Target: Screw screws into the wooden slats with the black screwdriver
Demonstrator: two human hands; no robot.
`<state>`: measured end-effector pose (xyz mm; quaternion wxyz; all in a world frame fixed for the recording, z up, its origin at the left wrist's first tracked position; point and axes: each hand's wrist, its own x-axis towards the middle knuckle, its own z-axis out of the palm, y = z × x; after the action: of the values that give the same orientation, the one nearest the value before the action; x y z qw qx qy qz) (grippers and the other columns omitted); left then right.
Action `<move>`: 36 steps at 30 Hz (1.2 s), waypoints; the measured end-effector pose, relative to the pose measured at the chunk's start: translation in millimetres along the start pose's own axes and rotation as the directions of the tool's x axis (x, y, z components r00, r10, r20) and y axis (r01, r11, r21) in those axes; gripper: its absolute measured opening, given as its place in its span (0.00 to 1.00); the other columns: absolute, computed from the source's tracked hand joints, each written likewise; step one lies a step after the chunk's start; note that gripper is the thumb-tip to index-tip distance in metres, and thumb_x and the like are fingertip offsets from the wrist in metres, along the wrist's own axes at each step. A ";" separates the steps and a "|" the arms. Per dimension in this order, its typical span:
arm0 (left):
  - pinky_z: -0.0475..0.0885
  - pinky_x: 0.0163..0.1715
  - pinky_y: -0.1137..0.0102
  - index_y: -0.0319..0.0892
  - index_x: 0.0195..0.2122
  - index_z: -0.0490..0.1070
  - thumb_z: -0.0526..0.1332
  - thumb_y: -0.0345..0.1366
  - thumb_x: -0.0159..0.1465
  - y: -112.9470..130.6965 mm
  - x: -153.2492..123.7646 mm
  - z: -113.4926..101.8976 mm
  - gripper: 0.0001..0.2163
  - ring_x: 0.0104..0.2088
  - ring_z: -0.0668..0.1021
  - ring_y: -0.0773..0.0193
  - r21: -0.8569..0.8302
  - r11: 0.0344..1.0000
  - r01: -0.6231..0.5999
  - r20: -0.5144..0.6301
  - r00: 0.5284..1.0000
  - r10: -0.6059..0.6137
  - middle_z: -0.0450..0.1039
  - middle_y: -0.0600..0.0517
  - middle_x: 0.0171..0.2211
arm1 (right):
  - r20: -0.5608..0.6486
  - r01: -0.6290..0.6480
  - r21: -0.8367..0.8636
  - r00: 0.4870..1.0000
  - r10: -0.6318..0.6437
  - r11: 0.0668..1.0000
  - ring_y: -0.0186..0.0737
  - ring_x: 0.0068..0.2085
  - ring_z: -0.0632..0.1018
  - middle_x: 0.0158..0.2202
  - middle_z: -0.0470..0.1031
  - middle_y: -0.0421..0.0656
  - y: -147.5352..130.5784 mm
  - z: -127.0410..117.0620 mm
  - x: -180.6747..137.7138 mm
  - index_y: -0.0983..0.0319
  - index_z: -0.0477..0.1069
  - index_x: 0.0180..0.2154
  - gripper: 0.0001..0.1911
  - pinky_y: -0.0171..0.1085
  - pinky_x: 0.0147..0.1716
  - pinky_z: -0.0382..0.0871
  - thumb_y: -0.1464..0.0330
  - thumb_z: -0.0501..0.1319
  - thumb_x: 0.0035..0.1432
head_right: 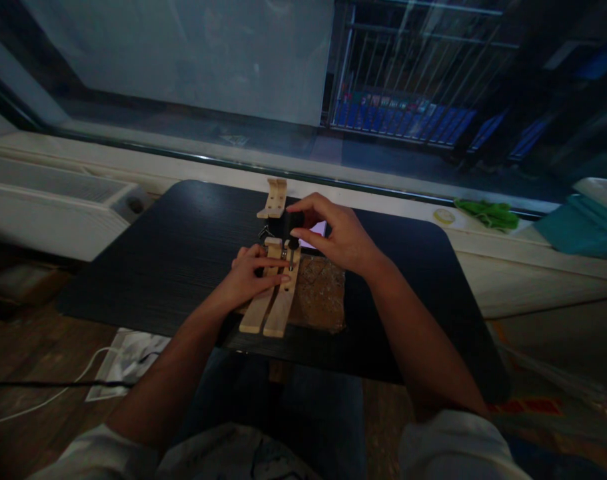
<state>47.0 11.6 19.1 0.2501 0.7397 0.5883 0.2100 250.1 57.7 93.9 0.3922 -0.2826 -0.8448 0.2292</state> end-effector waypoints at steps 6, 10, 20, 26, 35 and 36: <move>0.61 0.46 0.60 0.57 0.47 0.78 0.67 0.46 0.59 1.0 0.2 -1.2 0.14 0.44 0.65 0.54 0.014 1.000 0.018 0.009 1.000 -0.018 0.63 0.51 0.38 | -0.059 -0.024 -0.073 0.998 0.019 0.997 0.35 0.33 0.76 0.33 0.74 0.38 1.2 2.7 -0.3 0.57 0.71 0.41 0.16 0.37 0.35 0.73 0.57 0.66 0.53; 0.61 0.46 0.60 0.57 0.47 0.78 0.67 0.46 0.59 1.8 0.2 -1.8 0.15 0.44 0.65 0.54 0.018 1.000 0.015 0.010 1.000 -0.015 0.63 0.51 0.38 | -0.099 -0.035 -0.125 0.995 0.023 0.992 0.35 0.31 0.77 0.31 0.74 0.38 0.4 5.2 -0.5 0.58 0.70 0.40 0.15 0.36 0.33 0.73 0.59 0.67 0.52; 0.61 0.46 0.61 0.57 0.47 0.78 0.67 0.46 0.59 2.9 -0.6 -2.8 0.14 0.45 0.65 0.55 0.029 0.999 0.025 0.016 1.000 -0.026 0.63 0.52 0.38 | 0.002 0.050 -0.066 0.999 -0.050 0.997 0.36 0.41 0.80 0.43 0.78 0.39 -2.0 7.5 -1.3 0.56 0.71 0.49 0.17 0.37 0.44 0.75 0.64 0.64 0.57; 0.61 0.46 0.61 0.58 0.47 0.78 0.66 0.47 0.59 2.8 -0.1 -2.9 0.14 0.45 0.65 0.54 0.028 0.999 0.021 0.014 1.000 -0.021 0.62 0.52 0.38 | 0.137 0.102 0.040 0.985 -0.107 0.994 0.39 0.49 0.78 0.47 0.78 0.43 -5.9 0.3 -1.7 0.57 0.69 0.55 0.19 0.39 0.49 0.74 0.69 0.58 0.62; 0.61 0.46 0.60 0.57 0.47 0.78 0.67 0.46 0.59 0.5 -0.2 -0.3 0.14 0.44 0.65 0.55 0.011 1.000 0.003 -0.005 1.000 -0.003 0.63 0.52 0.37 | 0.069 0.059 0.005 0.996 -0.059 0.998 0.36 0.44 0.79 0.49 0.77 0.41 -3.9 1.8 -1.3 0.54 0.70 0.54 0.20 0.36 0.45 0.75 0.67 0.62 0.60; 0.61 0.46 0.60 0.57 0.47 0.78 0.67 0.46 0.59 0.6 -0.2 -0.3 0.14 0.44 0.65 0.55 0.011 1.000 0.005 -0.005 1.000 -0.005 0.63 0.52 0.38 | 0.065 0.059 -0.002 0.996 -0.059 0.998 0.36 0.44 0.79 0.48 0.78 0.41 -3.1 2.6 -1.1 0.55 0.71 0.53 0.19 0.36 0.44 0.74 0.66 0.62 0.59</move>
<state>47.3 11.3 19.7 0.2452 0.7391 0.5919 0.2081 247.7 54.3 93.7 0.3708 -0.2509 -0.8655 0.2247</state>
